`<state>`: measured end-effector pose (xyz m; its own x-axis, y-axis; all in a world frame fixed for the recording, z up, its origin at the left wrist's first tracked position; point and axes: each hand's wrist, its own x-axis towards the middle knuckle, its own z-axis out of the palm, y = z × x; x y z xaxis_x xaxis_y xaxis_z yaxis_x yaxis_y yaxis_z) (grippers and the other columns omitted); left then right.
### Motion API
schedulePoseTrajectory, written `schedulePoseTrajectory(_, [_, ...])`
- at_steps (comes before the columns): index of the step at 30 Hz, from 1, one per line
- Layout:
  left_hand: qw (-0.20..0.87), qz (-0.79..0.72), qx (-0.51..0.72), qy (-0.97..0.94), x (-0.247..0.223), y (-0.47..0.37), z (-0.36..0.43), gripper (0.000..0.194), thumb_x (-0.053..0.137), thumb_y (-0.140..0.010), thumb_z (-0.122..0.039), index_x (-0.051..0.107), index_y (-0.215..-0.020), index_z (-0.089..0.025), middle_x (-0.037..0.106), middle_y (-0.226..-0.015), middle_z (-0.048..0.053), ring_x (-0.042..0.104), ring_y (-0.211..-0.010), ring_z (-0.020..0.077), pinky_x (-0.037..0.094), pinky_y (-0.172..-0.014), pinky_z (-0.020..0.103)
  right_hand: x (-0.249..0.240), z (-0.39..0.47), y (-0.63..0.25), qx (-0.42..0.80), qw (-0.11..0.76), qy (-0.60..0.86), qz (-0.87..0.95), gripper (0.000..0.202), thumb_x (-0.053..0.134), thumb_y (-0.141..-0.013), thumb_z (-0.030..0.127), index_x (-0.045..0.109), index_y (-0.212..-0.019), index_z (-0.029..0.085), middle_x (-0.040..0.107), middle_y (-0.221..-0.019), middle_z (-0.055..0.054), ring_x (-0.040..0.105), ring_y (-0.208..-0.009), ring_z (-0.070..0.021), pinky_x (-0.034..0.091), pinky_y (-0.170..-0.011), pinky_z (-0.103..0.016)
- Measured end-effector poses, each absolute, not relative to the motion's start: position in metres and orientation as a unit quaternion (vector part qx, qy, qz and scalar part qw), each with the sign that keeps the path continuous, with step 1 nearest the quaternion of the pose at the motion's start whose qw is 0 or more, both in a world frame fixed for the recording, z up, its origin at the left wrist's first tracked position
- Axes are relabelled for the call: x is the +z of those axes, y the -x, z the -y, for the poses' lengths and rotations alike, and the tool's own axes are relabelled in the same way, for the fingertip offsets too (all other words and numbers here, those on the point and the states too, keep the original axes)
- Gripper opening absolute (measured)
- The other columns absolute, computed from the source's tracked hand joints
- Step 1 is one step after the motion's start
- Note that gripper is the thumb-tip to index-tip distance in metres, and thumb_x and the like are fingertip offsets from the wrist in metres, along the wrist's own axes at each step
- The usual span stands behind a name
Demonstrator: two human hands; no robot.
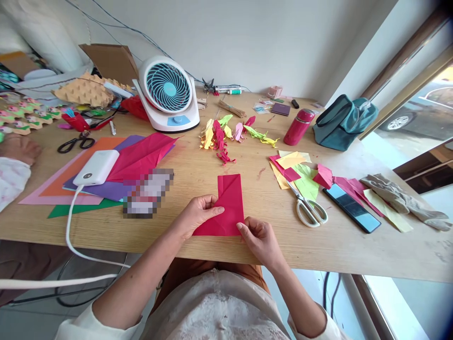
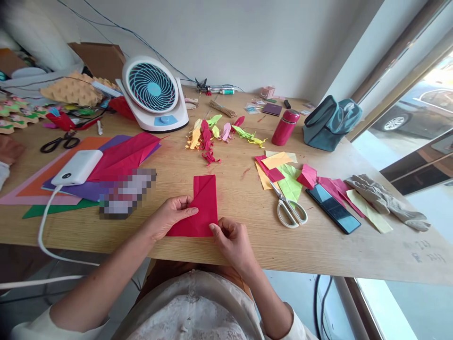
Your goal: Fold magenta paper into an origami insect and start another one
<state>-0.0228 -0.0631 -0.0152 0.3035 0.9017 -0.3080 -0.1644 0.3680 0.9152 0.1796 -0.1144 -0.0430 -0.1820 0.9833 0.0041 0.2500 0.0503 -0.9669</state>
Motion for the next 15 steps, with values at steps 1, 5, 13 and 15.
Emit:
schedulePoseTrajectory(1, [0.697,-0.445,0.382,-0.413,-0.014,0.023,0.062,0.035,0.09,-0.063,-0.036,0.066,-0.079,-0.016,0.071,-0.076,-0.002,0.064,-0.067,0.0126,0.05,-0.069,0.025,-0.043,0.114,-0.179,0.464,0.395,0.51,0.607,0.05,0.054,-0.094,0.055,0.046,-0.059,0.02,0.05,-0.054,0.002,0.039,-0.053,-0.0111,0.028,-0.052,-0.026])
schedulePoseTrajectory(5, [0.7,-0.428,0.386,-0.422,-0.012,0.021,0.059,0.031,0.089,-0.065,-0.033,0.067,-0.078,-0.017,0.07,-0.073,-0.003,0.062,-0.065,0.0114,0.049,-0.067,0.024,-0.042,0.114,-0.179,0.45,0.424,0.529,0.58,0.052,0.057,-0.091,0.056,0.04,-0.057,0.022,0.042,-0.051,0.004,0.034,-0.051,-0.0105,0.025,-0.051,-0.027])
schedulePoseTrajectory(13, [0.76,-0.388,0.429,-0.297,-0.013,0.02,0.033,0.029,0.089,-0.064,-0.022,0.069,-0.085,-0.017,0.07,-0.076,0.0,0.065,-0.069,0.0123,0.051,-0.068,0.022,-0.034,0.112,-0.187,0.454,0.49,0.518,0.534,0.052,0.045,-0.097,0.057,0.058,-0.064,0.02,0.047,-0.052,0.001,0.044,-0.053,-0.0136,0.037,-0.056,-0.028])
schedulePoseTrajectory(15, [0.79,-0.357,0.413,-0.277,-0.011,0.018,0.024,0.025,0.086,-0.067,-0.018,0.07,-0.086,-0.015,0.066,-0.073,0.0,0.061,-0.062,0.0097,0.048,-0.062,0.021,-0.024,0.1,-0.194,0.437,0.498,0.499,0.558,0.039,0.051,-0.097,0.052,0.063,-0.078,0.02,0.052,-0.059,0.001,0.048,-0.058,-0.0144,0.04,-0.059,-0.028])
